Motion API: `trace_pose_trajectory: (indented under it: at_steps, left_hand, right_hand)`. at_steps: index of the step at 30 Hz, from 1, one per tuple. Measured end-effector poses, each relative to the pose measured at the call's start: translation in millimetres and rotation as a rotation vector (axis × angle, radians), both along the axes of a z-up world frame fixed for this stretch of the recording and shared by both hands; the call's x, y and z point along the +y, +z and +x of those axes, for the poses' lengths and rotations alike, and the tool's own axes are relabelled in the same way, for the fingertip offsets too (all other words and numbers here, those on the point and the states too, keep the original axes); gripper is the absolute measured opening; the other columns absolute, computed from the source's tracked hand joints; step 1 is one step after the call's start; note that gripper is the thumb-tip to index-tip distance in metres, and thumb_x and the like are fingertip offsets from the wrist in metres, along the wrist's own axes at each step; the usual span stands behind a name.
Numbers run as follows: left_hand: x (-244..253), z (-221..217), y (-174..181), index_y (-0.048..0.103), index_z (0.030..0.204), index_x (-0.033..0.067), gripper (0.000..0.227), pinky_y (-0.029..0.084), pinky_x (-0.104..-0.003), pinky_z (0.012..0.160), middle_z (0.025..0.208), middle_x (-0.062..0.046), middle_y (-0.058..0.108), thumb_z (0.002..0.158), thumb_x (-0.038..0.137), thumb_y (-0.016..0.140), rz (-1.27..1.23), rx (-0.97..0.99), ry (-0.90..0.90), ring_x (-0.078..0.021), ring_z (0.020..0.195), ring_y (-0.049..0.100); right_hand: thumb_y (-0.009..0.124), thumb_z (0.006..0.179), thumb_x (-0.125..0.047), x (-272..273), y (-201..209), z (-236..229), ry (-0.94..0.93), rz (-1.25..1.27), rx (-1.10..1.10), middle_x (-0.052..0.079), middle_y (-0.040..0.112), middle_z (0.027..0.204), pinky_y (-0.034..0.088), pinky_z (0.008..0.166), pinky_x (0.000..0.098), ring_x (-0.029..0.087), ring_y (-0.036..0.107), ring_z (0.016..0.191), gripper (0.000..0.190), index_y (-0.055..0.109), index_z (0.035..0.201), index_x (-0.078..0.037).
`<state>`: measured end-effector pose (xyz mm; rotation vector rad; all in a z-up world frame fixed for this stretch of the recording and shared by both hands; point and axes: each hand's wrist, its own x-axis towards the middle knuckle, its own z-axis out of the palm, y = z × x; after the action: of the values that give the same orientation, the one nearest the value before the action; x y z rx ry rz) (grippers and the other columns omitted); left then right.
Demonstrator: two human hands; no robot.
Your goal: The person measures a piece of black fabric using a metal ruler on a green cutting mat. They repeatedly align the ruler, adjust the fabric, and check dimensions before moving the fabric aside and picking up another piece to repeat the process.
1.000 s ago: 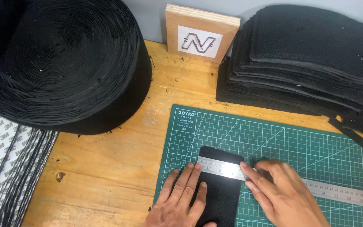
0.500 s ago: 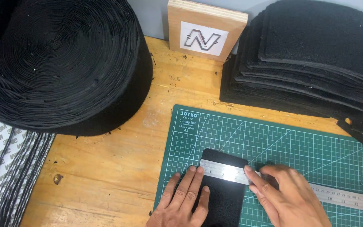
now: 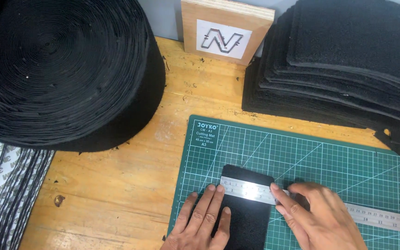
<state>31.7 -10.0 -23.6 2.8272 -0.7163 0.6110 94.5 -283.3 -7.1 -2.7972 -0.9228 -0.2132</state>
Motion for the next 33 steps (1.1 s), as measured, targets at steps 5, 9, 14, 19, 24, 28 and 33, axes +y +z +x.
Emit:
trace_pose_trajectory:
  at_steps: [5,9,14,19,24,28,33]
  left_hand:
    - [-1,2,0,0.054,0.120,0.0092,0.014,0.049,-0.048,0.109,0.145,-0.023,0.059,0.110,0.015,0.045,0.008,-0.021,0.006,-0.0343,0.135,0.059]
    - [-1,2,1,0.053,0.120,0.0097,0.013,0.051,-0.047,0.109,0.145,-0.022,0.059,0.109,0.016,0.049,0.013,-0.026,0.017,-0.0330,0.135,0.059]
    - [-2,2,-2,0.055,0.120,0.0095,0.017,0.050,-0.047,0.107,0.143,-0.022,0.060,0.109,0.015,0.042,0.005,-0.044,0.010,-0.0329,0.133,0.061]
    - [-6,7,0,0.057,0.118,0.0100,0.021,0.052,-0.046,0.103,0.139,-0.021,0.063,0.109,0.014,0.039,0.027,-0.080,0.010,-0.0326,0.131,0.062]
    - [-9,7,1,0.059,0.118,0.0122,0.021,0.054,-0.045,0.100,0.136,-0.019,0.066,0.108,0.016,0.041,0.012,-0.082,0.031,-0.0309,0.126,0.065]
    - [-12,7,-7,0.059,0.117,0.0136,0.020,0.053,-0.045,0.100,0.135,-0.018,0.067,0.108,0.018,0.041,0.015,-0.113,0.031,-0.0303,0.125,0.066]
    - [-13,10,-15,0.058,0.114,0.0156,0.017,0.054,-0.044,0.096,0.129,-0.016,0.071,0.107,0.020,0.043,-0.008,-0.164,0.041,-0.0288,0.119,0.069]
  right_hand:
    - [0.065,0.091,-0.032,-3,-4,-2,-0.018,-0.004,0.023,0.006,0.062,0.118,0.054,0.086,0.0388,0.023,0.062,0.097,0.052,0.059,0.142,-0.034]
    - [0.065,0.090,-0.036,-5,-5,-2,-0.024,-0.042,0.035,0.006,0.062,0.119,0.055,0.085,0.0396,0.022,0.061,0.097,0.055,0.058,0.144,-0.037]
    - [0.064,0.092,-0.039,0,2,4,0.023,-0.064,-0.028,0.002,0.062,0.114,0.052,0.080,0.0387,0.022,0.060,0.096,0.053,0.058,0.144,-0.028]
    - [0.064,0.093,-0.040,3,16,6,-0.015,-0.005,0.048,0.004,0.066,0.119,0.051,0.089,0.0388,0.024,0.062,0.107,0.046,0.062,0.130,-0.013]
    - [0.064,0.094,-0.041,-2,21,6,-0.015,-0.013,0.110,0.006,0.064,0.117,0.052,0.084,0.0397,0.026,0.061,0.103,0.039,0.068,0.125,-0.018]
    - [0.066,0.094,-0.040,-4,24,7,-0.019,0.001,0.122,0.006,0.064,0.117,0.052,0.082,0.0397,0.025,0.061,0.099,0.038,0.069,0.124,-0.017]
    - [0.067,0.094,-0.039,-6,25,8,0.000,0.023,0.109,0.006,0.062,0.116,0.052,0.081,0.0391,0.025,0.060,0.098,0.038,0.070,0.126,-0.019]
